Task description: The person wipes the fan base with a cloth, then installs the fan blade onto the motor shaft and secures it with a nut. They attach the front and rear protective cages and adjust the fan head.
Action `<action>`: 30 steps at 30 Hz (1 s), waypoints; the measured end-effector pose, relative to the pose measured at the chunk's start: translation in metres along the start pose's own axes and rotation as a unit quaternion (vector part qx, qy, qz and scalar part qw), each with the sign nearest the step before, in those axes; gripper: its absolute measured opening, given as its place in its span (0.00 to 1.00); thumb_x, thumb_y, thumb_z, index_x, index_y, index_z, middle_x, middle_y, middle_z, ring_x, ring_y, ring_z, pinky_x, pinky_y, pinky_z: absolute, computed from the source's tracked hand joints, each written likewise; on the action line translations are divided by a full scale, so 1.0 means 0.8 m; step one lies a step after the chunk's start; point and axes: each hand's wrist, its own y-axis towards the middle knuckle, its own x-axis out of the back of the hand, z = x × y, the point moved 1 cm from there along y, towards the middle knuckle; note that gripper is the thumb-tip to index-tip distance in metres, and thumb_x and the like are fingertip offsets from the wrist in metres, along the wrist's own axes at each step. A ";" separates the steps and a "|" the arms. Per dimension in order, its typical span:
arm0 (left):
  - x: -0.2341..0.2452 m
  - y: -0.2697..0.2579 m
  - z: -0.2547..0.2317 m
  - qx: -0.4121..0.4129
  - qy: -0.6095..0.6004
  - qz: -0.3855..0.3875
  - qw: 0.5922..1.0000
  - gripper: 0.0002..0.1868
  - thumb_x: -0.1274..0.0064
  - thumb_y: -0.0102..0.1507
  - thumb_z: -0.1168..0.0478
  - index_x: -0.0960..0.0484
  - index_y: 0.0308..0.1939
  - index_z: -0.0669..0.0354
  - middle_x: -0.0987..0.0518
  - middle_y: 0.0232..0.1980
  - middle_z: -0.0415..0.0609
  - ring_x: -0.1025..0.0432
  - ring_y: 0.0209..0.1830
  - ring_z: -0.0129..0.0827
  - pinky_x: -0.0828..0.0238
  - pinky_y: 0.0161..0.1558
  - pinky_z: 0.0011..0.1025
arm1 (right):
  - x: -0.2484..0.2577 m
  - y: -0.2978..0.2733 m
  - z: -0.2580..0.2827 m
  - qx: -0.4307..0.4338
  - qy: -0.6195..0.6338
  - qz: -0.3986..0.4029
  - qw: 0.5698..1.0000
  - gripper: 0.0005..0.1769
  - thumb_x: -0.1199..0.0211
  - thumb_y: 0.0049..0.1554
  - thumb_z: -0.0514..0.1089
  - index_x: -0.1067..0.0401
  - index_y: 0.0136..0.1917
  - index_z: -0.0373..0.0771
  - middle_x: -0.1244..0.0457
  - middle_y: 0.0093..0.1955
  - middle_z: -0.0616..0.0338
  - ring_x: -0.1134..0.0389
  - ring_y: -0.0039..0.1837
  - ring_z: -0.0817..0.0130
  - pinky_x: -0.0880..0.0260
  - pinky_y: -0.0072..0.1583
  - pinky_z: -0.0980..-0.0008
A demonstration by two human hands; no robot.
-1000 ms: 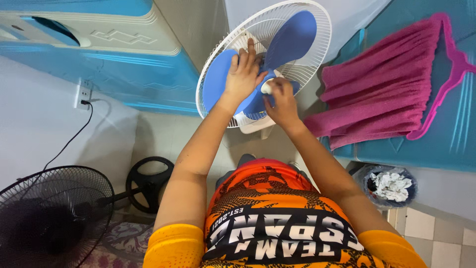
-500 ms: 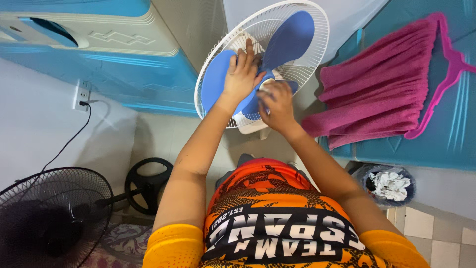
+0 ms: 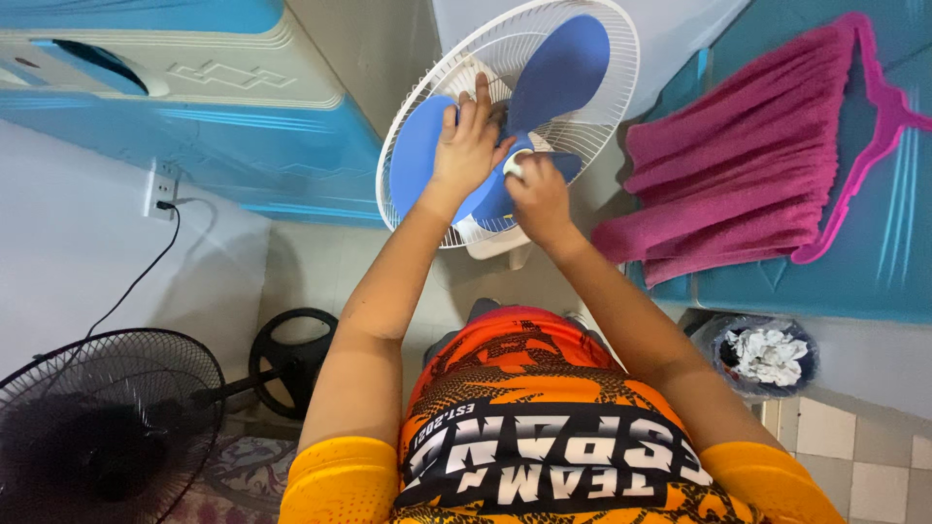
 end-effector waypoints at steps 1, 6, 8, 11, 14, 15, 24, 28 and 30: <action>-0.001 0.001 0.000 0.003 -0.007 -0.005 1.000 0.30 0.49 0.68 0.38 0.17 0.61 0.56 0.41 0.79 0.65 0.37 0.68 0.50 0.51 0.67 0.44 | 0.004 0.002 0.004 0.026 -0.012 -0.007 1.000 0.16 0.33 0.49 0.35 0.26 0.53 0.38 0.37 0.60 0.49 0.33 0.62 0.49 0.28 0.58 0.57; -0.003 -0.001 0.002 0.006 -0.007 -0.012 1.000 0.30 0.49 0.68 0.38 0.17 0.61 0.57 0.42 0.79 0.65 0.37 0.68 0.50 0.50 0.67 0.45 | -0.004 -0.014 0.004 -0.156 0.150 -0.116 0.969 0.23 0.30 0.53 0.45 0.32 0.57 0.32 0.36 0.53 0.45 0.33 0.54 0.46 0.29 0.54 0.54; -0.005 0.000 0.002 0.008 -0.018 -0.012 1.000 0.30 0.49 0.67 0.38 0.17 0.62 0.57 0.42 0.79 0.65 0.37 0.68 0.51 0.49 0.67 0.44 | -0.033 -0.019 -0.016 -0.392 0.296 -0.093 0.866 0.25 0.29 0.55 0.52 0.33 0.55 0.33 0.33 0.43 0.47 0.32 0.45 0.51 0.29 0.47 0.57; -0.007 -0.001 0.002 -0.003 -0.002 0.008 1.000 0.30 0.49 0.69 0.38 0.17 0.61 0.58 0.42 0.79 0.65 0.37 0.69 0.52 0.49 0.68 0.45 | -0.057 -0.027 -0.057 -0.658 0.568 0.072 0.488 0.39 0.49 0.55 0.74 0.30 0.46 0.32 0.33 0.35 0.47 0.28 0.36 0.55 0.27 0.40 0.59; -0.009 0.000 0.002 0.005 -0.001 0.000 1.000 0.30 0.50 0.69 0.37 0.18 0.62 0.55 0.43 0.79 0.65 0.37 0.69 0.51 0.49 0.66 0.46 | -0.073 -0.022 -0.065 -0.630 0.620 0.132 0.448 0.39 0.43 0.53 0.73 0.27 0.46 0.30 0.30 0.38 0.45 0.26 0.37 0.57 0.24 0.41 0.61; -0.008 0.000 0.001 0.006 -0.001 0.001 1.000 0.30 0.51 0.69 0.37 0.18 0.62 0.55 0.43 0.79 0.65 0.37 0.69 0.51 0.49 0.66 0.46 | -0.072 -0.022 -0.065 -0.607 0.604 0.115 0.503 0.37 0.40 0.54 0.70 0.27 0.47 0.30 0.30 0.38 0.46 0.27 0.37 0.57 0.24 0.41 0.61; 0.035 0.009 -0.005 0.033 -0.086 -0.006 0.996 0.26 0.44 0.66 0.46 0.19 0.61 0.59 0.39 0.76 0.63 0.37 0.69 0.52 0.46 0.68 0.48 | -0.011 -0.007 -0.035 -0.150 0.086 0.010 0.985 0.23 0.26 0.53 0.54 0.30 0.52 0.38 0.35 0.39 0.56 0.33 0.41 0.61 0.33 0.43 0.62; 0.078 -0.026 -0.038 0.131 -0.256 -0.121 0.950 0.19 0.42 0.65 0.65 0.19 0.60 0.59 0.28 0.63 0.56 0.33 0.61 0.50 0.34 0.63 0.43 | -0.041 -0.042 -0.119 -0.347 0.314 -0.092 0.879 0.19 0.30 0.64 0.44 0.34 0.61 0.35 0.36 0.50 0.56 0.34 0.52 0.65 0.31 0.56 0.66; 0.083 -0.048 -0.080 0.303 -0.384 -0.088 0.868 0.15 0.44 0.65 0.66 0.20 0.56 0.64 0.22 0.48 0.55 0.28 0.45 0.45 0.30 0.51 0.38 | -0.048 -0.061 -0.186 -0.312 0.216 -0.109 0.919 0.30 0.26 0.54 0.37 0.37 0.65 0.32 0.38 0.55 0.49 0.35 0.56 0.57 0.31 0.58 0.62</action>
